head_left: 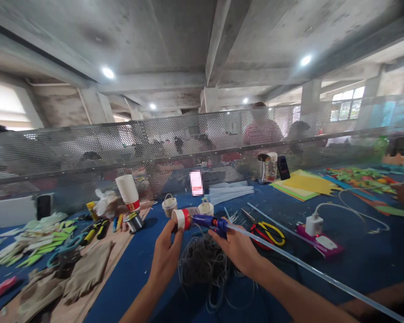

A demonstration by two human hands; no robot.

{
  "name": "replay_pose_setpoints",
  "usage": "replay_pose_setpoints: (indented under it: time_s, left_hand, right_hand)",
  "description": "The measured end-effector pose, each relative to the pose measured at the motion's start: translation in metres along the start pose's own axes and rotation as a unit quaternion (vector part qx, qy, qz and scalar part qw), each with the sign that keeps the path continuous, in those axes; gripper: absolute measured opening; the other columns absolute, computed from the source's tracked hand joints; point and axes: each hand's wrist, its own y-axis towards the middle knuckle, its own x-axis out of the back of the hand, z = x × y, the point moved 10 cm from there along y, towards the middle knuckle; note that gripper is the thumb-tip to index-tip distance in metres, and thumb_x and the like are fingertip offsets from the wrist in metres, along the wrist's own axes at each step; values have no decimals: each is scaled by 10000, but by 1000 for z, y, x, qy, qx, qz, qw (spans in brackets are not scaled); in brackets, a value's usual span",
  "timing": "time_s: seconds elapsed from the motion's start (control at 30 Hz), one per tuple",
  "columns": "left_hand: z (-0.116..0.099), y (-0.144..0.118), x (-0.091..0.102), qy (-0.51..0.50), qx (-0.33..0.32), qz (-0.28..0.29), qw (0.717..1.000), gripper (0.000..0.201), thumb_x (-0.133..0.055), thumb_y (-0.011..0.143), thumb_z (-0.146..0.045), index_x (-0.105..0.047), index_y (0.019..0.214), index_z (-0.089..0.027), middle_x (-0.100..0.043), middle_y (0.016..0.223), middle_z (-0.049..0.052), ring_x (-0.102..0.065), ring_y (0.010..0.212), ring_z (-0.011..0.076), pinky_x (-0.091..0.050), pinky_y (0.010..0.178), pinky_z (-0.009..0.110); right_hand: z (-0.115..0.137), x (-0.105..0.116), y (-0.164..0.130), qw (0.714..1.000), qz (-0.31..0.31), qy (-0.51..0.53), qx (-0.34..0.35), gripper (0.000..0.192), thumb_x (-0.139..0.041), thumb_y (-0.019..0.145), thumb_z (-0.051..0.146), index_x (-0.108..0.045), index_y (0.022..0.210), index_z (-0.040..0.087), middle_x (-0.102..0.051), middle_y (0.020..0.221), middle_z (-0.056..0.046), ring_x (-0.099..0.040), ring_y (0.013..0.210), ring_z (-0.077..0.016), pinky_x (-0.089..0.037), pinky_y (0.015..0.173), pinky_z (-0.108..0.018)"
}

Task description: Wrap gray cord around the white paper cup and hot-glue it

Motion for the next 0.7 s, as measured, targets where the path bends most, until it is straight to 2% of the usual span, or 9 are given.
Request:
replay_pose_setpoints:
  time_s: [0.53, 0.7]
  left_hand:
    - [-20, -2, 5, 67, -54, -20, 996, 172, -452, 901, -308, -573, 873, -189, -577, 781, -2, -535, 732, 175, -414, 687, 251]
    - [-23, -3, 6, 70, -70, -24, 995, 167, -472, 894, -317, -575, 848, -194, -588, 801, 2, -543, 724, 174, -418, 680, 242]
  right_hand:
    - [0, 4, 2, 1000, 5, 10, -7, 403, -426, 958, 493, -656, 1091, 190, -720, 804, -54, -677, 758, -240, -445, 694, -279]
    - [0, 6, 3, 1000, 2, 15, -10, 386, -429, 958, 487, -647, 1047, 183, -724, 876, -62, -676, 803, -242, -450, 727, -282]
